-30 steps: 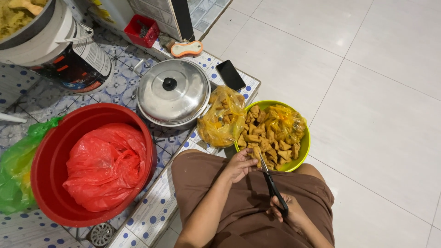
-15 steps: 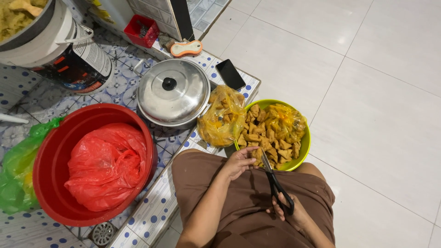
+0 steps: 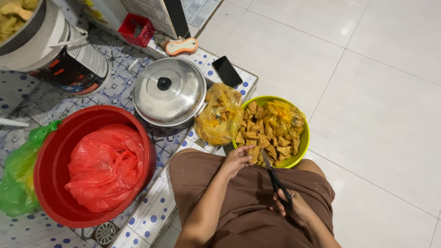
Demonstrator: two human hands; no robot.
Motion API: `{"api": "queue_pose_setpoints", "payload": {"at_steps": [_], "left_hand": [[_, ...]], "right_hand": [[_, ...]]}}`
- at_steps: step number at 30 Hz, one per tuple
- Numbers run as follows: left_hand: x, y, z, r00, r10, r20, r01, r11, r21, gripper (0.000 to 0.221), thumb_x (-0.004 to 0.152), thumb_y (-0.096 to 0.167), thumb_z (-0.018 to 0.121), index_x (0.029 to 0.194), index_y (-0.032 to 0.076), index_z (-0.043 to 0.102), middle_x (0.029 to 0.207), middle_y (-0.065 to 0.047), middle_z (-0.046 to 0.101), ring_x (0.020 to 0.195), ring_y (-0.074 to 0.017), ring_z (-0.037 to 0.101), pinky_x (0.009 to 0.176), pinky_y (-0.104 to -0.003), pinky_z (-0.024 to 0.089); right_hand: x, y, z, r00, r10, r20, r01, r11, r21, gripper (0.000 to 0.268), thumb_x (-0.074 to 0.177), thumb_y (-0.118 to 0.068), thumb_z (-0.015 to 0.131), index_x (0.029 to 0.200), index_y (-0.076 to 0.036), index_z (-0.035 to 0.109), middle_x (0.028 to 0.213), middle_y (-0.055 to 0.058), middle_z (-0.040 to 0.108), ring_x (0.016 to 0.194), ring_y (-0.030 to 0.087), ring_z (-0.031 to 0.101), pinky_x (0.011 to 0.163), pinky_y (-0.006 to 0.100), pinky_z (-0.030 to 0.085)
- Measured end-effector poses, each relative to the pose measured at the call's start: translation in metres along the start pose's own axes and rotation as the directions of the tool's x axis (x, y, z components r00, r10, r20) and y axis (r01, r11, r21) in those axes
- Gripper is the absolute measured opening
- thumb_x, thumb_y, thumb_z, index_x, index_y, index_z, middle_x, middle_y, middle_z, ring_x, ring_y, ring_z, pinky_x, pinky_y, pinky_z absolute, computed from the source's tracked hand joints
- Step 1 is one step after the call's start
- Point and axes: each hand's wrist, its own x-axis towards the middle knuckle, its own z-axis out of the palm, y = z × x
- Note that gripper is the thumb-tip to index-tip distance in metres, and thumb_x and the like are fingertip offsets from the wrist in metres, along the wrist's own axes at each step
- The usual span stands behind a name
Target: The person is preparing stuffed tofu by cutting open fried tofu puffs with scissors and filling them with a yellow mixture.
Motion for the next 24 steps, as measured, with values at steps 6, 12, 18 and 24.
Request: {"api": "queue_pose_setpoints", "payload": {"at_steps": [6, 12, 18, 24], "left_hand": [[0.038, -0.025, -0.005, 0.976, 0.189, -0.109, -0.101, 0.835, 0.541, 0.052, 0.086, -0.007, 0.066, 0.137, 0.004, 0.064, 0.097, -0.008, 0.068, 0.075, -0.0141, 0.062, 0.066, -0.023, 0.054], [0.018, 0.004, 0.032, 0.945, 0.326, 0.003, -0.216, 0.620, 0.754, 0.052, 0.091, -0.006, 0.059, 0.140, 0.011, 0.061, 0.144, -0.009, 0.059, 0.096, -0.0167, 0.067, 0.079, -0.026, 0.054], [0.017, 0.046, 0.017, 0.936, 0.276, -0.217, -0.013, 0.646, 0.763, 0.030, 0.102, 0.009, 0.058, 0.129, 0.016, 0.067, 0.110, -0.004, 0.070, 0.065, -0.0069, 0.053, 0.057, -0.018, 0.049], [0.041, 0.112, -0.009, 0.807, 0.426, -0.408, 0.137, 0.538, 0.832, 0.032, 0.103, 0.012, 0.053, 0.132, 0.019, 0.064, 0.117, -0.003, 0.071, 0.079, -0.0126, 0.065, 0.066, -0.023, 0.057]], "right_hand": [[0.013, 0.014, -0.039, 0.982, -0.137, -0.128, 0.136, 0.991, -0.020, 0.062, 0.089, -0.052, 0.065, 0.100, 0.009, 0.066, 0.060, 0.013, 0.057, 0.049, 0.023, 0.052, 0.073, 0.041, 0.054], [0.026, 0.015, -0.051, 0.976, -0.200, -0.083, 0.214, 0.947, 0.239, 0.056, 0.100, -0.053, 0.057, 0.096, 0.002, 0.064, 0.058, 0.008, 0.052, 0.045, 0.019, 0.048, 0.091, 0.056, 0.056], [0.029, 0.010, -0.040, 0.986, -0.143, -0.088, 0.155, 0.976, 0.150, 0.052, 0.096, -0.046, 0.062, 0.094, 0.006, 0.065, 0.058, 0.011, 0.054, 0.046, 0.020, 0.048, 0.089, 0.055, 0.058], [0.035, 0.011, -0.045, 0.986, -0.163, -0.027, 0.165, 0.962, 0.217, 0.053, 0.098, -0.050, 0.059, 0.093, 0.002, 0.063, 0.059, 0.008, 0.053, 0.044, 0.018, 0.047, 0.088, 0.054, 0.058]]}}
